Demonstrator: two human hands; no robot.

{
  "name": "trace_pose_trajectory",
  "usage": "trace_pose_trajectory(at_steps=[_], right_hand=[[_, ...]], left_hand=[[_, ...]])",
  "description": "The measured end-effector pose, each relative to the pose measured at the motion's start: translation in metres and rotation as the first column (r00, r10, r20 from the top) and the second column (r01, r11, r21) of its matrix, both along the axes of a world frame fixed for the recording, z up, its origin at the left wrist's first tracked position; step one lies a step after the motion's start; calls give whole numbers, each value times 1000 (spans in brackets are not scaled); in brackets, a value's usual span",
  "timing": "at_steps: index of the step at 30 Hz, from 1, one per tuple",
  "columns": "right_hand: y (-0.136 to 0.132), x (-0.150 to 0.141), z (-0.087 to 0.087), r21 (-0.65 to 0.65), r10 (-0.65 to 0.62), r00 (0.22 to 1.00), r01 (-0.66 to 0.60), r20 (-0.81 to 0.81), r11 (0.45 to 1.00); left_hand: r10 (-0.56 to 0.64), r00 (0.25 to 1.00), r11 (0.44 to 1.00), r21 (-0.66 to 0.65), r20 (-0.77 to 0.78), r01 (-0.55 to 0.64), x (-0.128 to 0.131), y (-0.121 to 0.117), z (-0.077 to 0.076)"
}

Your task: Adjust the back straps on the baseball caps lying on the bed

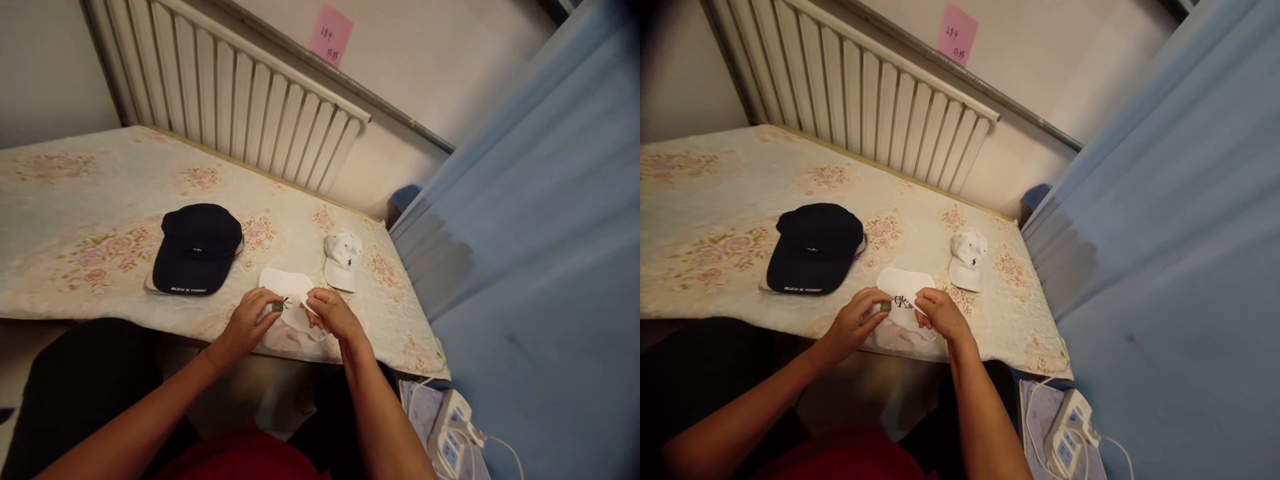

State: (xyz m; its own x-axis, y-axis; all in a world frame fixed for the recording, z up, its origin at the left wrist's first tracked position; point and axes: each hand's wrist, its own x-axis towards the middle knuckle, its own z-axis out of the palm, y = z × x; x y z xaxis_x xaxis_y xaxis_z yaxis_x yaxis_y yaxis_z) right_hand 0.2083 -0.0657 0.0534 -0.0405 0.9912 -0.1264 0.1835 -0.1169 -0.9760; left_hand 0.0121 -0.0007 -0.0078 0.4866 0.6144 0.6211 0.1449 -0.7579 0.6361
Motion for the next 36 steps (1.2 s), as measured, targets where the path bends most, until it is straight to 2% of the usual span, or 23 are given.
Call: trace_pose_trajectory(at_steps=[3, 9, 19, 36], right_hand=[[1, -4, 0, -18, 45, 994, -43, 100, 999], [5, -5, -12, -20, 71, 983, -68, 169, 997], [6, -7, -14, -63, 75, 980, -64, 185, 996], [5, -9, -13, -51, 108, 971, -99, 214, 994]], left_hand=[[13, 1000, 999, -42, 11, -13, -1, -1, -4], [-4, 1000, 996, -87, 22, 6, -1, -3, -8], [-13, 999, 995, -102, 48, 18, 0, -6, -6], [-41, 998, 992, -119, 38, 45, 1, -6, -8]])
